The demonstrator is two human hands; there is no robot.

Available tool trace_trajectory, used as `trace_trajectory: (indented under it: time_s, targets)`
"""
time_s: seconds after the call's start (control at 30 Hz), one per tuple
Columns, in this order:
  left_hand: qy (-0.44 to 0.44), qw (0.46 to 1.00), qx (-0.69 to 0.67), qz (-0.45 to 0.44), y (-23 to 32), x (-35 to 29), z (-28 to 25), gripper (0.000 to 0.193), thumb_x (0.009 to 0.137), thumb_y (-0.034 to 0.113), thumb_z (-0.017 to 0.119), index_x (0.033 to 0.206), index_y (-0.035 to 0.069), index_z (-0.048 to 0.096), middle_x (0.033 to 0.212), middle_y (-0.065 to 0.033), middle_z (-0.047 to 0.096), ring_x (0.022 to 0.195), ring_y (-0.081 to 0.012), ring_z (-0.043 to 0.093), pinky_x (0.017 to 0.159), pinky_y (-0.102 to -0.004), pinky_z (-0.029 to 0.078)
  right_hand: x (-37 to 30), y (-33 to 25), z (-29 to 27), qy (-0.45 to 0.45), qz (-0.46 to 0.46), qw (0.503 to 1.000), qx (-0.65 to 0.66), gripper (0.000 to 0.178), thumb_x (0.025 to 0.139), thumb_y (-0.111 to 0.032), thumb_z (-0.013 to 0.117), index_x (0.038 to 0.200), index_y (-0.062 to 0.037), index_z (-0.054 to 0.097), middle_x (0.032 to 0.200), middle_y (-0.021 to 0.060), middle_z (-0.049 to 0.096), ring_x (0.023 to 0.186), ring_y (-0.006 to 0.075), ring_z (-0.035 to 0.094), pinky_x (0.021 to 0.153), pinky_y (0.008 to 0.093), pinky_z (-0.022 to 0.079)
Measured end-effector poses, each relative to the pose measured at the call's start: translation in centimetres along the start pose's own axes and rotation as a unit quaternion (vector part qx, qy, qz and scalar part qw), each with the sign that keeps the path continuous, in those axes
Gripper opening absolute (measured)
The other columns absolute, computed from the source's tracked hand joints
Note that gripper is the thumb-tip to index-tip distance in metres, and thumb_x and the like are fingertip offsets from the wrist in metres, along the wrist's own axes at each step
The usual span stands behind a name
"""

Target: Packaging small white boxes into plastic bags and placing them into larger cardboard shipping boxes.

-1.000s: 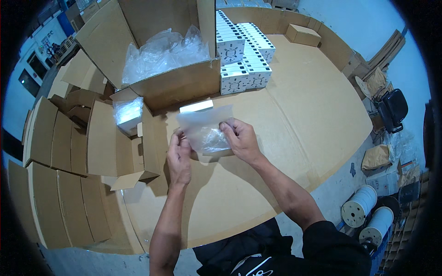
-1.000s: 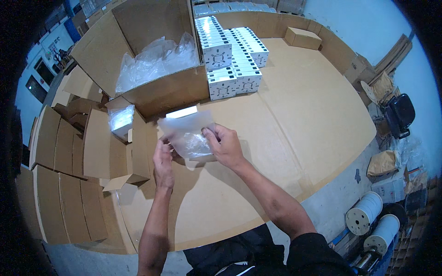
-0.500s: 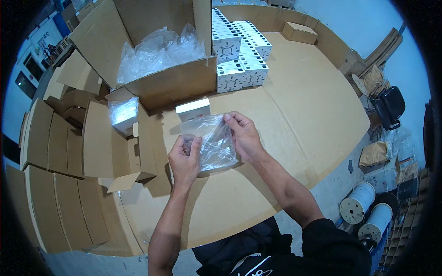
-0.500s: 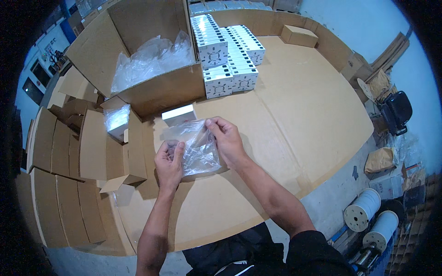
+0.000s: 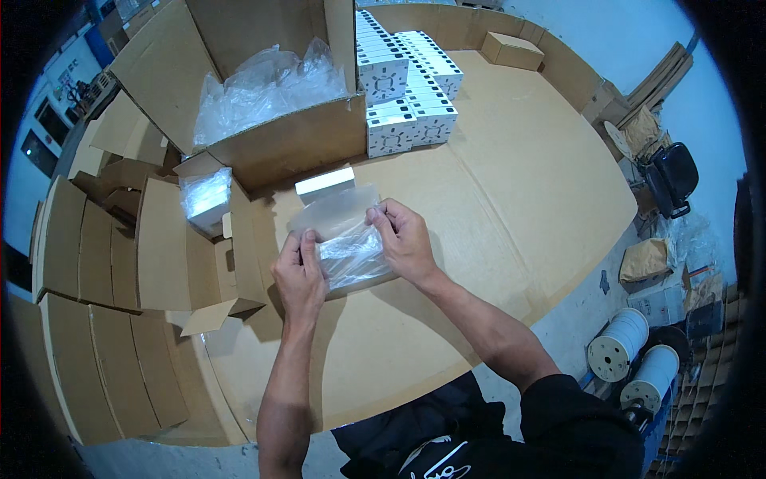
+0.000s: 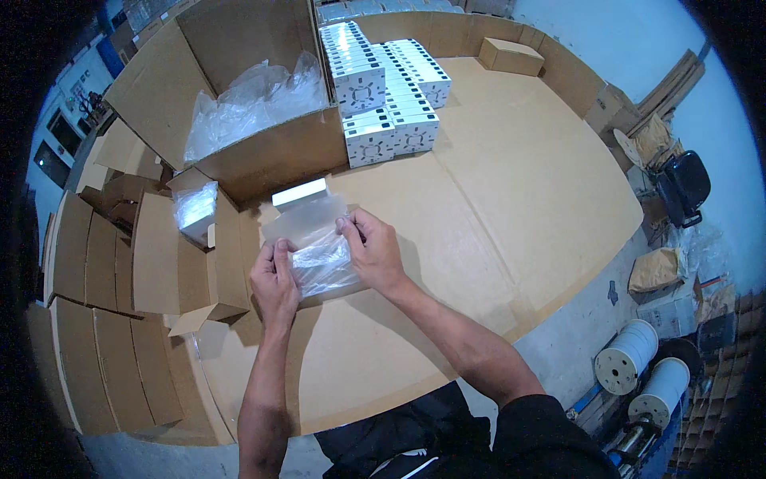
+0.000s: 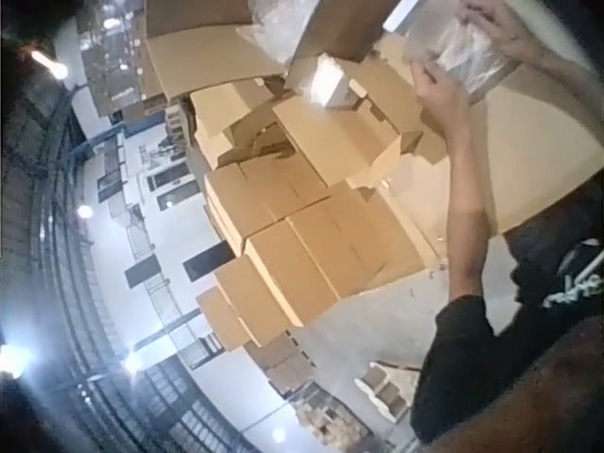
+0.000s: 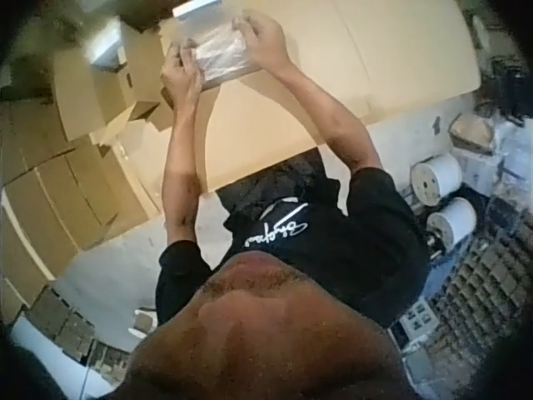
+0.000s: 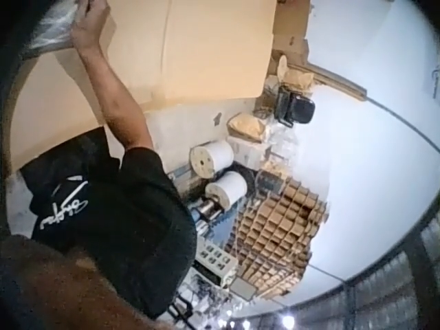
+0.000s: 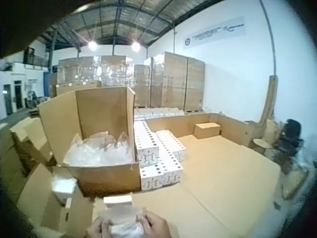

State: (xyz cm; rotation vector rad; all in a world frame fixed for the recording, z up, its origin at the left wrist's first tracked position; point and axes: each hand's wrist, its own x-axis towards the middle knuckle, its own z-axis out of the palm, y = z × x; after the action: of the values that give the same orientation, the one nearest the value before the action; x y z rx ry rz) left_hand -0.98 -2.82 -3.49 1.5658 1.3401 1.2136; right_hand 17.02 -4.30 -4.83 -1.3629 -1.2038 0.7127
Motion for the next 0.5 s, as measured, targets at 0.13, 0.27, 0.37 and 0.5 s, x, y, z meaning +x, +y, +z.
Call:
trace_trajectory:
  time_s: [0.13,0.27,0.37,0.5]
  targets:
    - [-0.008,0.999,0.034,-0.009,0.5,0.3,-0.7,0.034,0.108,0.026,0.054,0.089,0.0,0.067,0.063,-0.0045,0.054,0.063,-0.0041,0.054,0.051,-0.027,0.043,-0.3,-1.3,0.1,0.021,-0.031,0.999,-0.037,0.022,0.103,-0.014,0.058,0.088,0.0012,0.064,0.067,0.002,0.057,0.065,0.0063,0.049,0.057,0.0275,0.041]
    - [0.046,0.999,-0.029,-0.006,-0.5,0.4,-0.4,0.029,0.107,0.026,0.055,0.094,0.002,0.067,0.071,-0.001,0.06,0.066,-0.0046,0.056,0.055,-0.0253,0.045,-0.1,-1.2,-0.2,0.041,-0.064,0.996,-0.046,0.022,0.101,-0.014,0.058,0.088,0.003,0.063,0.067,0.0185,0.062,0.058,0.0248,0.062,0.058,0.0368,0.047]
    - [0.047,0.989,-0.128,-0.063,-1.1,0.3,0.1,0.026,0.106,0.025,0.059,0.1,0.001,0.067,0.078,0.0006,0.064,0.068,-0.0052,0.056,0.059,-0.0239,0.046,-0.4,-1.1,0.0,0.04,-0.059,0.997,-0.025,0.021,0.099,-0.015,0.063,0.087,0.0028,0.063,0.065,0.0163,0.061,0.059,0.0176,0.06,0.057,0.0364,0.046]
    - [0.019,0.986,-0.139,-0.092,-0.4,-0.3,0.7,0.025,0.104,0.024,0.063,0.103,0.0,0.067,0.082,-0.0003,0.066,0.07,-0.0052,0.056,0.061,-0.0231,0.045,-0.5,-0.3,0.4,-0.046,0.0,0.999,0.005,0.022,0.089,-0.018,0.078,0.089,0.0004,0.066,0.069,0.0072,0.063,0.063,0.0074,0.055,0.057,0.0304,0.046]
